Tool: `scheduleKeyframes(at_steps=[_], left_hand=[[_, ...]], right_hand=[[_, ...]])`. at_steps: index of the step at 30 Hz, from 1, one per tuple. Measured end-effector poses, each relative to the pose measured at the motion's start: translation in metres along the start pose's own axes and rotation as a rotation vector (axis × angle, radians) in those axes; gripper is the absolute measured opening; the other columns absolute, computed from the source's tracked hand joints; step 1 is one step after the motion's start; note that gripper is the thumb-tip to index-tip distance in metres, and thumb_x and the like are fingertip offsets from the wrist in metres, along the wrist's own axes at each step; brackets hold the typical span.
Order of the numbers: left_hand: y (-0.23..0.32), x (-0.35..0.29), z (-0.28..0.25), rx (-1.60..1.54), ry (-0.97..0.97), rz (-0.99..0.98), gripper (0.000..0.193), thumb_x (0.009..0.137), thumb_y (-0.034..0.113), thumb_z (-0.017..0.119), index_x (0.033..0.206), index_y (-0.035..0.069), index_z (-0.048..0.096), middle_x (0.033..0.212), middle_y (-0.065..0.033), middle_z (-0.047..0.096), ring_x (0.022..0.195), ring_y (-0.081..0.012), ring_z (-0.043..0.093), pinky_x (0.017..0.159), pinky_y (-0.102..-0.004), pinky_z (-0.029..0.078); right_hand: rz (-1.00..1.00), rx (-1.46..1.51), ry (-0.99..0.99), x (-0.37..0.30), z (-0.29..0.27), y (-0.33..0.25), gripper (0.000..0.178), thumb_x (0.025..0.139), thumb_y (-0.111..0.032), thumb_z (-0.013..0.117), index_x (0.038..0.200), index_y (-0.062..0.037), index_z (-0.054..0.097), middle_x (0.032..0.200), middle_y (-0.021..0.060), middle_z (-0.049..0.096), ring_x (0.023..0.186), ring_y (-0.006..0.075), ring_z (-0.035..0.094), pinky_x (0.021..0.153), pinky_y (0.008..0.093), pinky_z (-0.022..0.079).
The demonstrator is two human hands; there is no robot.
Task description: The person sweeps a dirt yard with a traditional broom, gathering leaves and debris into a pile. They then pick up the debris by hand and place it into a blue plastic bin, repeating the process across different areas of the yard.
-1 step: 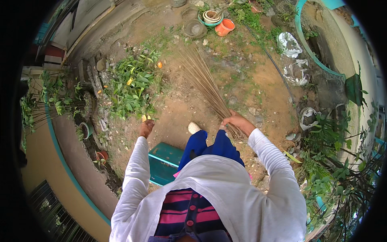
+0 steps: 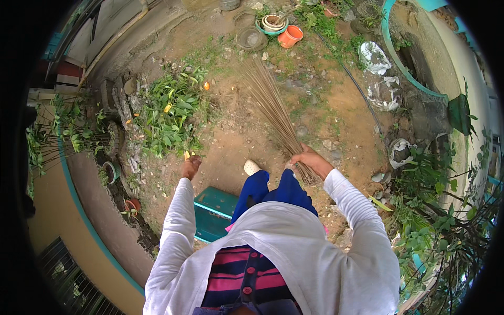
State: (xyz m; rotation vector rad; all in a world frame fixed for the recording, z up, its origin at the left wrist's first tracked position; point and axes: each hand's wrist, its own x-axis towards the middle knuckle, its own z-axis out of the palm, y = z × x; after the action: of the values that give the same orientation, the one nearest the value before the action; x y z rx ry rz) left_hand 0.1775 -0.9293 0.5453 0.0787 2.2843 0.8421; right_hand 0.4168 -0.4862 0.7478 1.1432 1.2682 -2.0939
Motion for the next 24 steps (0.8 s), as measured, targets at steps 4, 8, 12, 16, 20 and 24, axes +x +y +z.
scheduleKeyframes(at_steps=[4,8,12,16,20,24], left_hand=[[0.032,0.024,0.015,-0.089,-0.066,0.087,0.028,0.081,0.017,0.067,0.107,0.007,0.066,0.094,-0.0115,0.069,0.088,-0.0211,0.065,0.078,-0.0307,0.05],[0.054,0.028,0.014,-0.08,-0.107,0.09,0.028,0.081,0.017,0.068,0.106,0.006,0.065,0.094,-0.0116,0.069,0.087,-0.0207,0.065,0.077,-0.0299,0.05],[0.02,0.025,0.005,-0.062,-0.059,0.122,0.028,0.081,0.017,0.067,0.106,0.006,0.065,0.089,-0.0106,0.069,0.082,-0.0202,0.065,0.076,-0.0304,0.05],[0.027,-0.001,-0.014,0.021,-0.035,0.067,0.026,0.08,0.016,0.067,0.104,0.006,0.065,0.084,-0.0096,0.067,0.078,-0.0192,0.063,0.075,-0.0305,0.05],[0.006,-0.019,-0.031,0.054,0.006,0.024,0.027,0.078,0.019,0.068,0.103,0.009,0.066,0.089,-0.0127,0.068,0.085,-0.0247,0.065,0.078,-0.0332,0.05],[-0.016,-0.026,-0.038,0.087,0.013,-0.056,0.028,0.08,0.019,0.067,0.105,0.007,0.065,0.098,-0.0156,0.068,0.093,-0.0278,0.065,0.081,-0.0351,0.05]], right_hand=[[0.123,0.245,0.191,0.015,-0.001,-0.001,0.022,0.075,-0.003,0.059,0.097,-0.0027,0.054,0.068,0.009,0.058,0.054,0.0231,0.06,0.049,0.0391,0.052],[0.225,0.532,0.168,0.103,0.02,0.015,0.004,0.076,-0.003,0.055,0.074,-0.0055,0.052,0.066,0.0096,0.058,0.058,0.0278,0.061,0.055,0.0455,0.053],[0.31,0.433,-0.107,0.155,0.109,0.019,0.009,0.071,-0.002,0.059,0.07,-0.0059,0.051,0.064,0.0077,0.058,0.059,0.0268,0.061,0.057,0.0456,0.053],[0.234,0.247,-0.27,0.141,0.167,-0.015,0.006,0.072,-0.006,0.061,0.07,-0.0071,0.056,0.064,0.0061,0.059,0.057,0.0201,0.059,0.056,0.0385,0.051],[0.307,0.477,-0.468,0.123,0.16,-0.03,0.006,0.077,-0.008,0.059,0.074,-0.0048,0.055,0.065,0.0057,0.056,0.059,0.0164,0.056,0.057,0.0328,0.05],[0.378,0.387,-0.402,0.096,0.111,-0.033,0.009,0.077,-0.008,0.06,0.077,-0.0032,0.053,0.064,0.0057,0.054,0.058,0.016,0.055,0.055,0.0292,0.05]])
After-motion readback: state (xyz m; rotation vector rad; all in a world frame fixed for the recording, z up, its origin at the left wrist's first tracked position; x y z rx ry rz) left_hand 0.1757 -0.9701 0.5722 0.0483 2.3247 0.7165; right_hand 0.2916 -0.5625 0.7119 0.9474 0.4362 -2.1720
